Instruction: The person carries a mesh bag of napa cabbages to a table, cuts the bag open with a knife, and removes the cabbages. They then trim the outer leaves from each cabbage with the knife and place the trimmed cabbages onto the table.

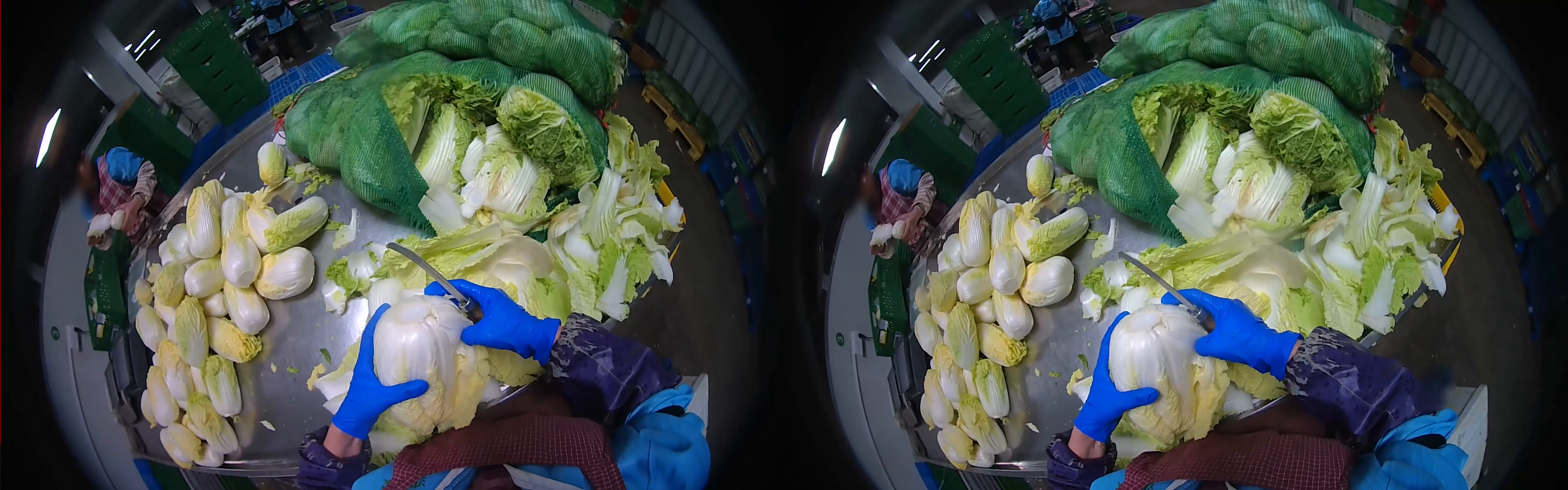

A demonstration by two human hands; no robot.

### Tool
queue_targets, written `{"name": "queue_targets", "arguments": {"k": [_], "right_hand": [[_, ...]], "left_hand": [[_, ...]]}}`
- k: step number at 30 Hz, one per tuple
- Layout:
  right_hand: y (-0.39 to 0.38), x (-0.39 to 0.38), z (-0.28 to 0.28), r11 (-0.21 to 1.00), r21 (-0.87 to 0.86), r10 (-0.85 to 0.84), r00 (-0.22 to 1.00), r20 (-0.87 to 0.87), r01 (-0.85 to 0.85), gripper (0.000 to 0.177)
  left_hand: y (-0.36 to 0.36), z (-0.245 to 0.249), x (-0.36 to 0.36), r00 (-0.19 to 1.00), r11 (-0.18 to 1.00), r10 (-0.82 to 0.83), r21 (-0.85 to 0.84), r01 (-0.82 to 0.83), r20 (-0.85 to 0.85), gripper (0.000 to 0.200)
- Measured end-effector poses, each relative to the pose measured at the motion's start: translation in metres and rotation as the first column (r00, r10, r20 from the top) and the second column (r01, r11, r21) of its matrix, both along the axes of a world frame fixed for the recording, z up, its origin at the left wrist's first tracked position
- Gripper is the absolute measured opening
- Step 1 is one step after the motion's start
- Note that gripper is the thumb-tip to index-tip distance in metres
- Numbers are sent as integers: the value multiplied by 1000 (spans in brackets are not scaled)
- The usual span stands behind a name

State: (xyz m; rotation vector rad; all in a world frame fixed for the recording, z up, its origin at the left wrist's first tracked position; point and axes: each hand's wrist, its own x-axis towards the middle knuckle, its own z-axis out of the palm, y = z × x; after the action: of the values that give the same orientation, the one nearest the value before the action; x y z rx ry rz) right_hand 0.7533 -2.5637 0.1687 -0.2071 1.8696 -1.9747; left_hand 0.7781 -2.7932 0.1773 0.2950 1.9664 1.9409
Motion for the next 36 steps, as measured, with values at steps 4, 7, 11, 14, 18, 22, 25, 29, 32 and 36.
{"name": "queue_targets", "arguments": {"k": [4,7,11,14,18,22,25,29,32,36], "right_hand": [[19,-12,-28,999,41,-3,1000,23,2,53],[35,-20,-30,985,165,-23,991,-128,44,42],[52,-11,14,759,611,31,924,-381,226,38],[50,15,33,755,537,1,819,-574,375,47],[43,30,48,771,626,358,731,-581,121,33],[39,30,49,690,716,470,685,-556,108,24],[40,33,46,568,792,557,604,-570,223,23],[84,8,-18,643,760,-305,943,133,101,31],[85,27,-7,497,862,274,924,-267,102,26],[44,36,36,970,206,151,984,-92,-130,68]], "left_hand": [[-14,-1,5,985,994,-26,105,8,172,114],[-10,14,3,964,964,-167,239,115,206,118],[-9,24,-5,976,967,-188,194,164,113,122],[-13,16,-1,977,984,-121,153,95,173,121],[-7,25,9,940,977,-180,163,137,290,116],[-14,11,17,949,974,-218,111,197,229,108],[-6,18,24,929,962,-274,66,266,247,107],[1,32,34,925,926,-365,-66,373,110,106],[5,31,35,917,918,-396,38,394,51,105],[-2,7,20,948,986,-166,35,163,270,103]]}}
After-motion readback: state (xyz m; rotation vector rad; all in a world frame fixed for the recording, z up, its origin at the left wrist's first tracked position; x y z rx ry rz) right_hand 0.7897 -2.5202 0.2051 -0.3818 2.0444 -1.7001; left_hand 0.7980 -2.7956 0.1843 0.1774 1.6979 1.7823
